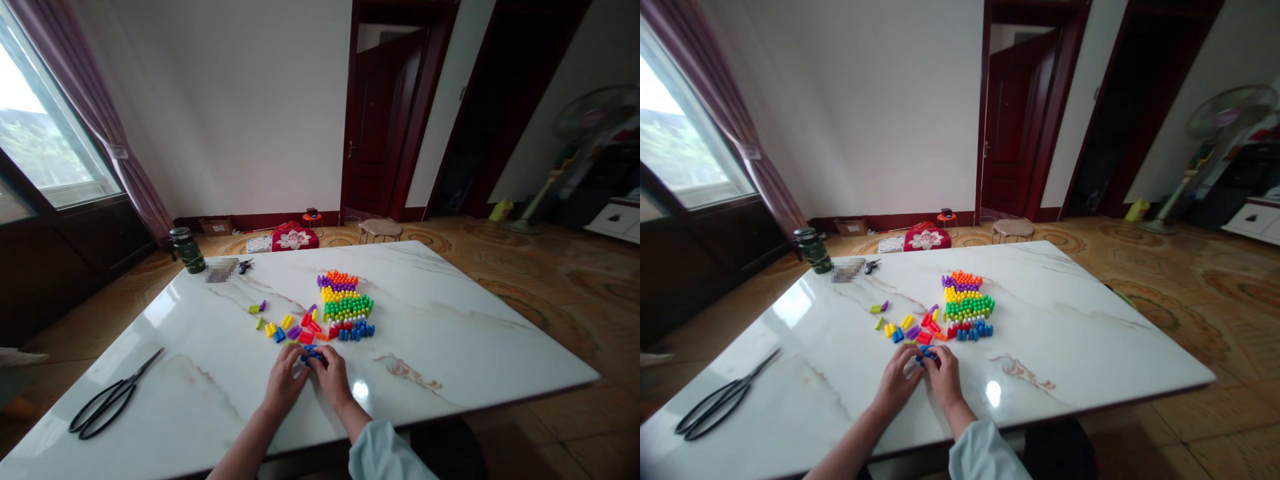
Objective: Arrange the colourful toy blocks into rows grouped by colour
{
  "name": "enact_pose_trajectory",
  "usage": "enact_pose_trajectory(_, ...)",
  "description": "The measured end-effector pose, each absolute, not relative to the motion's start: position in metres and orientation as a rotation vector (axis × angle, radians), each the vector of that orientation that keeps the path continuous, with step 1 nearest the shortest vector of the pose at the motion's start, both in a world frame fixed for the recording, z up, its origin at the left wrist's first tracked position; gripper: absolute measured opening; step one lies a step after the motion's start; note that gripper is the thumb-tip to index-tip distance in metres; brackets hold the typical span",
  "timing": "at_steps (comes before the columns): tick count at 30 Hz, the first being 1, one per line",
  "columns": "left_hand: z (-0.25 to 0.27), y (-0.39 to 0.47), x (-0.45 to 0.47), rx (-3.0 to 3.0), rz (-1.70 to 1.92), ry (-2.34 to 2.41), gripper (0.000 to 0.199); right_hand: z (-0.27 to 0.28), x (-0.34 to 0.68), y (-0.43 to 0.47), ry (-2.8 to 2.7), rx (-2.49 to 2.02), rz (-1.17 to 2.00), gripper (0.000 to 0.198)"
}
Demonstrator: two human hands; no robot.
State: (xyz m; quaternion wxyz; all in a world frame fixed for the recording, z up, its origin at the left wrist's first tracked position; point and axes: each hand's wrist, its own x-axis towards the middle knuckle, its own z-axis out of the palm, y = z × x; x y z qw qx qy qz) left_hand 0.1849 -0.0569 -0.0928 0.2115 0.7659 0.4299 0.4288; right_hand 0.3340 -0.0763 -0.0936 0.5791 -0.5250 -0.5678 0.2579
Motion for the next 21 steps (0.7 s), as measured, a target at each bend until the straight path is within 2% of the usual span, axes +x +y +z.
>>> enact_pose_trajectory(8,-0.106,-0.047,0.185,1.933,1.218,1.25,0.035,-0.096,0.339,-0.083,-1.179,-1.269,0.661,0.019)
enact_pose_trajectory(12,-0.108,-0.047,0.185,1.916,1.174,1.198,0.034,-0.076,0.381,-0.091,-1.182,-1.281,0.502,0.022)
enact_pose_trajectory(17,-0.108,-0.047,0.185,1.912,1.159,1.191,0.034,-0.061,0.476,-0.069,-0.903,-1.499,0.151,0.035)
enact_pose_trajectory(21,-0.107,-0.047,0.185,1.922,1.18,1.196,0.032,-0.072,0.52,-0.041,-1.123,-1.649,0.164,0.027)
